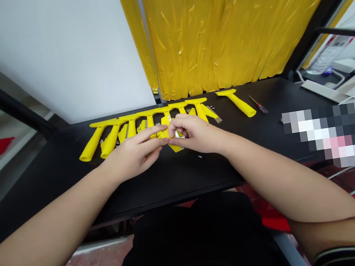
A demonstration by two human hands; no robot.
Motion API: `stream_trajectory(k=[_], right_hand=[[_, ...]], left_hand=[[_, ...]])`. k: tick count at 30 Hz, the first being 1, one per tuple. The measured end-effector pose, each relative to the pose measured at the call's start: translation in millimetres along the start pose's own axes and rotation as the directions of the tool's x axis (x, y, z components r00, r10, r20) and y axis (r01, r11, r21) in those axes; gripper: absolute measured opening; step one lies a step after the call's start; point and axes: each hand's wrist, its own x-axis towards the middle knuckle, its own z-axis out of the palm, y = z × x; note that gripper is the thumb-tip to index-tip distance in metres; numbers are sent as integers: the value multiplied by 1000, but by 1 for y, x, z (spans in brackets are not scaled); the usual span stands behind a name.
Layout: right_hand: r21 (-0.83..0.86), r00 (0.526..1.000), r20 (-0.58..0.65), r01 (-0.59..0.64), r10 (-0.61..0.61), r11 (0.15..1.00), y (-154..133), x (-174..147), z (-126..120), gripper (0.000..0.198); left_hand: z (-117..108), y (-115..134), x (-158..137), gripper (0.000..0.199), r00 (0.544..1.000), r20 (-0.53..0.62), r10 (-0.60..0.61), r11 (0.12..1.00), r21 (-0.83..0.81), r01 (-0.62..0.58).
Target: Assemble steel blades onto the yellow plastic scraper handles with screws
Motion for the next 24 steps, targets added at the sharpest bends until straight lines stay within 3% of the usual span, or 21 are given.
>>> stream_trajectory(k=[3,6,9,13,20,24], right_hand=[[177,989,0,-146,149,973,-2,1,3,32],[425,944,106,-328,313,844,-3,1,7,49],[563,912,175,-402,371,722,-2,1,9,59],[615,882,216,-456,418,644,-2,2,9,60],[598,859,222,-494,462,631,-2,5,6,46],[435,884,126,-457,451,776,5,1,-14,33]], left_hand=[[0,-1,0,31,1000,-2,-11,1000,-10,11],[-1,-1,0,31,1000,-2,-29,999,-25,29],[-2,0,-1,32,999,1,-48,998,-29,48],[-2,2,-1,30,998,1,-60,998,-33,60],[-2,1,0,31,997,7,-81,995,-56,81],[-5,1,-1,31,994,16,-110,989,-94,111]])
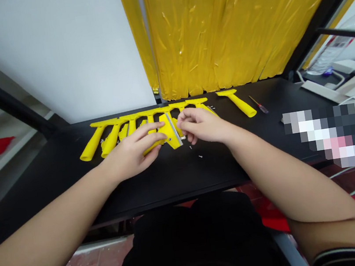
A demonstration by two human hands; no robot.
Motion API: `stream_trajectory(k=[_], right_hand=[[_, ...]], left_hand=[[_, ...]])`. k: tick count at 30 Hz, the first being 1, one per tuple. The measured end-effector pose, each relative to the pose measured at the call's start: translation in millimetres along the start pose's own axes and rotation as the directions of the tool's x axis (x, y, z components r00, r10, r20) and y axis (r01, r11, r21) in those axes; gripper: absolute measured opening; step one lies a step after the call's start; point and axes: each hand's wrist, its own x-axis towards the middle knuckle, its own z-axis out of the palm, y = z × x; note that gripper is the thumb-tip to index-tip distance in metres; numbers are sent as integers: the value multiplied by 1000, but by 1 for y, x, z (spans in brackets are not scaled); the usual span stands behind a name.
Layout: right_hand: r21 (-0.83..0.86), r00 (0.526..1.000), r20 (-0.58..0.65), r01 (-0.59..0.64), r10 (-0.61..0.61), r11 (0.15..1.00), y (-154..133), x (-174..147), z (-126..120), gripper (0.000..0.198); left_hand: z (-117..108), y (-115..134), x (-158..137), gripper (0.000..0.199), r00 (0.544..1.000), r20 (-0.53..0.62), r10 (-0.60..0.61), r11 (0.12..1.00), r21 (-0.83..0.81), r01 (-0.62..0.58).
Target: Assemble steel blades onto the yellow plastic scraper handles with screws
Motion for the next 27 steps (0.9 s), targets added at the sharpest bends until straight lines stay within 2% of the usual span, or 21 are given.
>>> stream_trajectory(k=[2,6,8,10,12,15,17,19,21,23,25,27], right_hand=[[-195,999,41,25,-18,981,-1,-4,-12,27],[-522,962,260,68,83,850,-3,-10,-23,14],[-605,955,277,87,107,792,-2,-9,-21,15],[-651,960,258,86,113,754,0,-7,-17,18],[-674,963,249,92,107,733,2,-5,-14,18],[-692,963,258,126,80,711,3,-4,-12,13],[-676,960,275,156,50,720,2,-6,-11,9],[-592,962,271,193,-32,782,0,-8,-10,3],[-432,966,196,240,-169,870,-2,-9,-7,10],[-265,956,61,292,-286,919,-4,-9,-2,21],[-172,941,-51,323,-336,931,-6,-8,4,29],[-158,928,-110,338,-356,928,-6,-6,10,33]], left_hand=[[-2,1,0,35,1000,4,-18,999,-40,18],[-4,0,1,35,999,-24,-29,987,-156,25],[-4,-1,2,33,998,-56,-40,974,-225,27],[-3,-2,3,31,990,-79,-116,934,-347,82],[-2,-1,5,28,962,-44,-268,799,-569,196],[-2,0,8,29,886,112,-449,399,-862,311],[-5,1,11,35,842,189,-505,181,-931,317],[-9,1,14,40,803,236,-547,30,-953,301],[-11,-1,17,43,766,298,-570,-85,-948,306],[-11,-3,19,45,735,346,-584,-159,-936,314],[-9,-4,19,47,718,380,-584,-196,-924,330],[-6,-4,19,47,720,398,-569,-206,-916,345]])
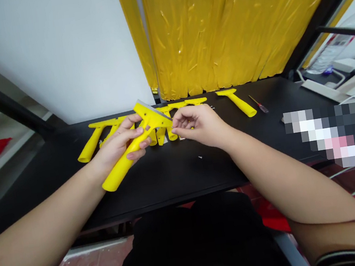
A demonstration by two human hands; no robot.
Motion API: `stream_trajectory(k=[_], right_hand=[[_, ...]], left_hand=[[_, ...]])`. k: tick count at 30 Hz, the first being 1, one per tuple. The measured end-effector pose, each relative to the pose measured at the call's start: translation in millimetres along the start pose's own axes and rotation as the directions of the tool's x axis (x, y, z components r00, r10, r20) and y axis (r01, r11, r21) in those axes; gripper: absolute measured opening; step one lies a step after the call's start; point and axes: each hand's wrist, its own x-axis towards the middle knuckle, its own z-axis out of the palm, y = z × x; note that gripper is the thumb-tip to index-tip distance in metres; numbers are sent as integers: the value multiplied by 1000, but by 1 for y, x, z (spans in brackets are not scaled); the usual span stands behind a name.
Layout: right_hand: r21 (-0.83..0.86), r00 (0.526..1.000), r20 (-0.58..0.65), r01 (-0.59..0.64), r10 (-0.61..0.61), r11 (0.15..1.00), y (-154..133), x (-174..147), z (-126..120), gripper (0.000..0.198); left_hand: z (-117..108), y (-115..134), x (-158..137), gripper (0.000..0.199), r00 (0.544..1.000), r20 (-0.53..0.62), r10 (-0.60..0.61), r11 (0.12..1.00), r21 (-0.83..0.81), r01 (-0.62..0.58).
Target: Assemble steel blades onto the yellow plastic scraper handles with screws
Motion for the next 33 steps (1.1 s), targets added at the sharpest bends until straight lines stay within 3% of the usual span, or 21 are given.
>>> stream_trajectory(k=[8,13,18,22,27,31,33], right_hand=[[-90,998,-24,49,-52,995,4,4,10,33],[-67,1000,-15,10,-11,998,6,6,9,38],[142,991,37,-133,129,981,10,9,5,57],[280,973,125,-224,196,933,10,10,2,67],[348,960,216,-244,176,905,11,10,4,59],[321,971,162,-221,176,921,11,10,-4,58],[223,969,147,-228,199,948,9,7,-16,57]], left_hand=[[7,-2,-3,50,996,78,-46,999,32,44],[7,-4,-4,48,990,130,-52,998,39,47],[6,-5,-9,39,977,211,-32,998,68,18],[4,-1,-12,37,961,268,-73,997,42,64],[2,0,-10,41,961,241,-134,989,-22,144],[1,1,-7,42,972,192,-132,989,-34,141],[-1,1,-6,44,980,156,-125,990,-41,133]])
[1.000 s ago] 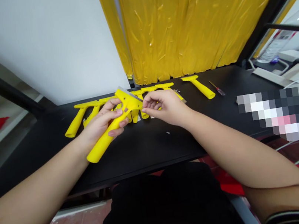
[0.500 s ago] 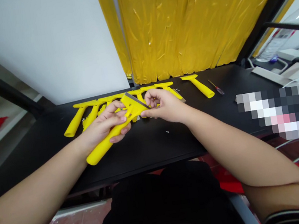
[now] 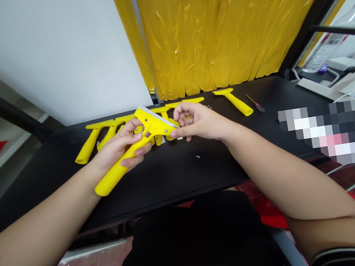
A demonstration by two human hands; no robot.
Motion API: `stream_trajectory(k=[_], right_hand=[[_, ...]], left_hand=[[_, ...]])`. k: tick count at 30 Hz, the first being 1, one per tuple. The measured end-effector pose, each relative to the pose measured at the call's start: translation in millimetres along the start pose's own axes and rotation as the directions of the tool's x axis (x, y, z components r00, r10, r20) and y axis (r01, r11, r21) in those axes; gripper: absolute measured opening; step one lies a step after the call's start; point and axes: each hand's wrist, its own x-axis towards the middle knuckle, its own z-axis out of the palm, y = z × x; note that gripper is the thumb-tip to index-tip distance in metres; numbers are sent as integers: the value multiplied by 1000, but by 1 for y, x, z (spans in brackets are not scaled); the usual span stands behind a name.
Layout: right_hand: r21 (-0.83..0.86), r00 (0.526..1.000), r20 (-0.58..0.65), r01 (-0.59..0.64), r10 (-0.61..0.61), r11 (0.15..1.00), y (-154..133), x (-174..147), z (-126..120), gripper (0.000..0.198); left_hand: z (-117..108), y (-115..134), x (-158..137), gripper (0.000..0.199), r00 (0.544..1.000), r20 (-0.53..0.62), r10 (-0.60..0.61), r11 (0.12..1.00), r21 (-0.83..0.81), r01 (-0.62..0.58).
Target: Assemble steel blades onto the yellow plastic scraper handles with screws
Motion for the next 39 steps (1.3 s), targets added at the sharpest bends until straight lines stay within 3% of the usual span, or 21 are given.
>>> stream_trajectory(k=[3,5,7,10,14,17,19,22,24,26,30,35,39], right_hand=[[-312,977,130,-124,171,942,-8,-11,-19,45],[-528,893,243,-206,378,824,-13,-16,-26,38],[-663,803,282,-233,525,711,-15,-19,-27,36],[-725,756,280,-238,592,646,-16,-17,-18,28],[-735,758,297,-207,581,646,-15,-15,-9,11],[-745,777,324,-142,540,652,-15,-16,-9,11],[-720,831,325,-93,452,687,-16,-17,-10,12],[-565,945,277,13,175,825,-18,-18,-8,11],[-415,979,204,96,-11,905,-17,-17,-2,13],[-327,982,121,175,-143,929,-15,-14,7,13],[-350,950,8,294,-311,889,-8,-6,23,11],[-390,929,-39,325,-368,861,0,-1,29,7],[-421,924,-21,339,-383,841,3,-2,26,11]], left_hand=[[-1,2,1,43,998,-63,22,1000,-17,-23],[-1,4,2,42,993,-113,35,999,-34,-39],[1,5,2,42,986,-161,38,998,-50,-47],[3,6,3,43,979,-202,34,997,-60,-47],[0,3,5,42,981,-192,21,997,-66,-34],[-3,0,6,41,986,-166,1,999,-44,-8],[-4,-1,7,39,988,-153,-18,1000,-21,15],[1,-1,6,38,987,-149,-59,998,2,60],[5,-2,5,38,986,-139,-87,996,13,89],[9,-3,5,39,987,-119,-106,994,21,109],[12,-8,4,39,987,-90,-132,990,42,136],[14,-10,3,34,975,-30,-219,971,92,221],[17,-7,3,35,974,-39,-221,971,84,224]])
